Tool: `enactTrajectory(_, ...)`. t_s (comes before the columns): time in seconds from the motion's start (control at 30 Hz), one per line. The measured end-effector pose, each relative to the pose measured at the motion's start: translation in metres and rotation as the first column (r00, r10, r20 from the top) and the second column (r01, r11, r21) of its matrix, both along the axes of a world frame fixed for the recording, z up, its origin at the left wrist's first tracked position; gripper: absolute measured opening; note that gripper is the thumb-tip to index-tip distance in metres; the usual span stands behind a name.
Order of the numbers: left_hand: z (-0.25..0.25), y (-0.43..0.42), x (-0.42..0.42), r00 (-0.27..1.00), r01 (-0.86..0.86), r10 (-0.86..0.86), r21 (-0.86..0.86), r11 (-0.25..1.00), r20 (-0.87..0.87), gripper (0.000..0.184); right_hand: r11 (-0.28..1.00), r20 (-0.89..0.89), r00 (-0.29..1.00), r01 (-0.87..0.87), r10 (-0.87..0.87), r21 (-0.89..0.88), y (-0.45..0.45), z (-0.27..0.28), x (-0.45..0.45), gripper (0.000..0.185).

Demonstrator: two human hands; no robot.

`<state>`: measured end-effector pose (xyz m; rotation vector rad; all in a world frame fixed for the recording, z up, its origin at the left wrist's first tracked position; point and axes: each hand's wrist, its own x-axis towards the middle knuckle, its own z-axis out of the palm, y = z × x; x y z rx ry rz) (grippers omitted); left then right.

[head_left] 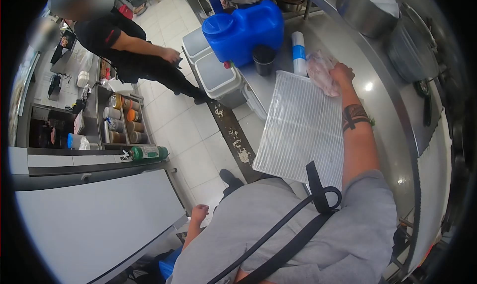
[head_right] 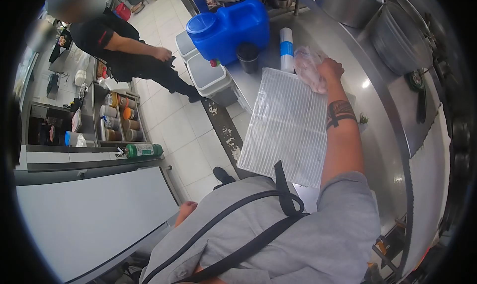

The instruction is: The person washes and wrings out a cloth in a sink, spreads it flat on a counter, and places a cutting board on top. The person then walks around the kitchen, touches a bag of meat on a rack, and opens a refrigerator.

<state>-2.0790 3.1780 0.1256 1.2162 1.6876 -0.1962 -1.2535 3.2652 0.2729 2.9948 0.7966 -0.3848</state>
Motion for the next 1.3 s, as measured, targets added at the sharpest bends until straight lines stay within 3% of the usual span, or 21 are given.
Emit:
enactTrajectory(0.07, 0.030, -0.012, 0.010, 0.992, -0.003, -0.007, -0.079, 0.997, -0.124, 0.031, 0.998, 0.027, 0.999, 0.035, -0.036, 0.054, 0.003, -0.011, 0.010, 0.048)
enactTrajectory(0.13, 0.043, -0.020, 0.020, 0.990, -0.028, 0.014, -0.099, 0.995, -0.143, 0.029, 0.991, 0.054, 0.995, 0.076, -0.082, 0.106, 0.001, -0.010, 0.016, 0.046)
enactTrajectory(0.2, 0.045, -0.020, 0.025, 0.987, -0.044, 0.025, -0.118, 0.992, -0.160, 0.028, 0.927, 0.008, 0.994, 0.103, -0.113, 0.360, -0.006, -0.003, 0.023, 0.043)
enactTrajectory(0.23, 0.043, -0.018, 0.026, 0.993, -0.027, 0.015, -0.104, 0.994, -0.115, 0.028, 0.927, 0.012, 0.992, 0.110, -0.122, 0.359, -0.010, 0.007, 0.021, 0.043)
enactTrajectory(0.33, 0.060, 0.008, 0.052, 0.993, 0.085, -0.090, -0.056, 0.995, -0.081, 0.028, 0.925, 0.049, 0.998, 0.011, -0.032, 0.380, -0.020, 0.028, 0.005, 0.041)
enactTrajectory(0.37, 0.068, 0.017, 0.061, 0.981, 0.163, -0.165, -0.026, 0.986, -0.100, 0.028, 0.896, 0.160, 0.987, -0.079, 0.009, 0.436, -0.026, 0.030, -0.002, 0.039)
enactTrajectory(0.4, 0.058, 0.027, 0.057, 0.979, 0.179, -0.180, -0.026, 0.984, -0.092, 0.028, 0.862, 0.274, 0.961, -0.173, 0.041, 0.477, -0.034, 0.034, -0.008, 0.037)
enactTrajectory(0.47, 0.019, 0.062, 0.045, 0.961, 0.277, -0.277, 0.035, 0.960, -0.009, 0.029, 0.839, 0.313, 0.949, -0.194, 0.030, 0.508, -0.053, 0.047, -0.021, 0.035)
enactTrajectory(0.53, -0.026, 0.109, 0.029, 0.963, 0.237, -0.242, 0.054, 0.970, 0.119, 0.029, 0.828, 0.367, 0.930, -0.207, 0.002, 0.521, -0.087, 0.079, -0.045, 0.033)
enactTrajectory(0.6, -0.041, 0.138, 0.028, 0.960, 0.231, -0.239, 0.066, 0.971, 0.147, 0.030, 0.734, 0.166, 0.982, -0.175, 0.085, 0.656, -0.111, 0.118, -0.075, 0.026)
enactTrajectory(0.73, -0.045, 0.177, 0.035, 0.951, 0.241, -0.248, 0.062, 0.969, 0.183, 0.032, 0.744, 0.271, 0.954, -0.276, 0.132, 0.608, -0.144, 0.133, -0.115, 0.022)
enactTrajectory(0.8, -0.050, 0.190, 0.037, 0.951, 0.244, -0.244, 0.024, 0.970, 0.188, 0.032, 0.820, 0.333, 0.910, -0.379, 0.247, 0.428, -0.156, 0.133, -0.138, 0.024)
enactTrajectory(0.93, -0.061, 0.197, 0.035, 0.933, 0.322, -0.312, -0.027, 0.946, 0.178, 0.031, 0.864, 0.319, 0.907, -0.378, 0.274, 0.332, -0.180, 0.102, -0.178, 0.024)
enactTrajectory(1.0, -0.064, 0.197, 0.033, 0.918, 0.366, -0.351, -0.055, 0.929, 0.181, 0.031, 0.919, 0.281, 0.915, -0.347, 0.288, 0.187, -0.193, 0.080, -0.195, 0.028)
enactTrajectory(1.13, -0.055, 0.194, 0.028, 0.895, 0.419, -0.400, -0.063, 0.906, 0.196, 0.032, 0.923, 0.165, 0.980, -0.160, 0.107, 0.350, -0.221, 0.046, -0.206, 0.032)
enactTrajectory(1.2, -0.043, 0.195, 0.022, 0.834, 0.525, -0.520, 0.025, 0.851, 0.184, 0.031, 0.876, 0.258, 0.966, -0.151, 0.031, 0.457, -0.228, 0.050, -0.220, 0.036)
enactTrajectory(1.3, -0.031, 0.201, 0.015, 0.821, 0.558, -0.550, -0.010, 0.830, 0.151, 0.031, 0.858, 0.378, 0.926, -0.190, -0.006, 0.478, -0.226, 0.044, -0.242, 0.033)
